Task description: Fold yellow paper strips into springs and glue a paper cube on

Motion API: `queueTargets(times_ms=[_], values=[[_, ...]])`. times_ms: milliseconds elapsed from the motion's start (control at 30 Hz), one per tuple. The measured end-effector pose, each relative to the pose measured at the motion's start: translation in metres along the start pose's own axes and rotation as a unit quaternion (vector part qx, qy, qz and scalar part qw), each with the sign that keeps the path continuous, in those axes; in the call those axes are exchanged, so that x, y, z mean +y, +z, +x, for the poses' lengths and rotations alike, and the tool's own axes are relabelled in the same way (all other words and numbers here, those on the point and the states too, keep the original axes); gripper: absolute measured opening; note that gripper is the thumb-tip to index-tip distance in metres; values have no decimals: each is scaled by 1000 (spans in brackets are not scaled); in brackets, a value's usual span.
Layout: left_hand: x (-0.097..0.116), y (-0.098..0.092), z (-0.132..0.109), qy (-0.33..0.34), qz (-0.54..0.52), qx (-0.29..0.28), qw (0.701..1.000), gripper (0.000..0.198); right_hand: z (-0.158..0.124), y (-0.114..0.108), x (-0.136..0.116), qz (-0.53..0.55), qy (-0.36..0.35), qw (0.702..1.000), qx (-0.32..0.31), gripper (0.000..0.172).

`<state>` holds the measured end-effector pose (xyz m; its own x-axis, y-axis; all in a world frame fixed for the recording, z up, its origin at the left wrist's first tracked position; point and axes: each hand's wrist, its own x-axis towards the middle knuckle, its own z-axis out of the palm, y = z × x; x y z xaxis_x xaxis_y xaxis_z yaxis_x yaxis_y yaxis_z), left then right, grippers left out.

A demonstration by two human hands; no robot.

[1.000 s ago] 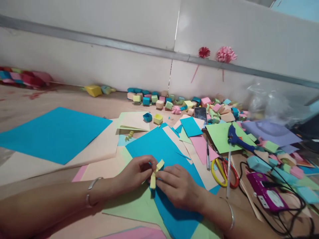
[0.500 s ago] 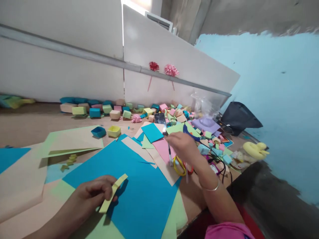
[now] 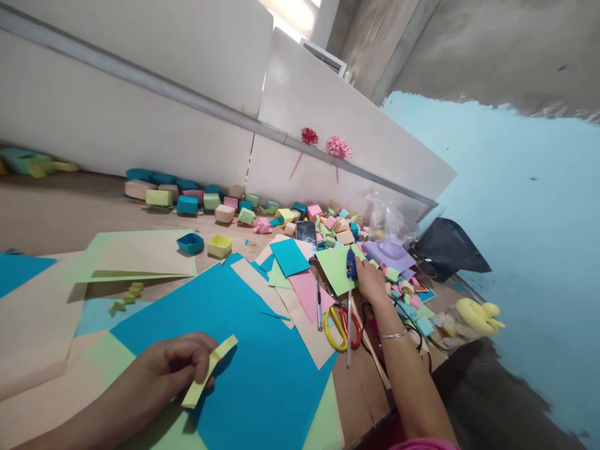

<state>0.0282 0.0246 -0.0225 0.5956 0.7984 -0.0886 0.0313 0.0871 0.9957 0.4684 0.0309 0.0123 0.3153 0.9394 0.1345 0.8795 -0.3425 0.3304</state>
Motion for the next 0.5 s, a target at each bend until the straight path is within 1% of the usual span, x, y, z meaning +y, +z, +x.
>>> queueTargets(times_ms=[67,100,200,267,333,400,500], values=[[3,1,0,-4,6,0,1000,18,1,3,0,-3,13,1000,4,69],[5,2,-1,-5,7,-1,1000,18,0,4,0,-2,20,1000,8,64],[10,3,-1,-4,12,-3,1000,19,-1,6,2,19,31,999,21,42],[11,4,-2,-2,17,-5,1000,19,-3,3,7,46,33,998,38,33],[10,4,-2,-5,21,-8,1000,20,-5,-7,17,79,35,994,68,33],[9,3,-2,-9,24,-9,1000,22,-10,-21,30,115,44,986,110,38],[7,3,-2,-12,31,-15,999,23,-21,-43,47,164,82,965,187,47]])
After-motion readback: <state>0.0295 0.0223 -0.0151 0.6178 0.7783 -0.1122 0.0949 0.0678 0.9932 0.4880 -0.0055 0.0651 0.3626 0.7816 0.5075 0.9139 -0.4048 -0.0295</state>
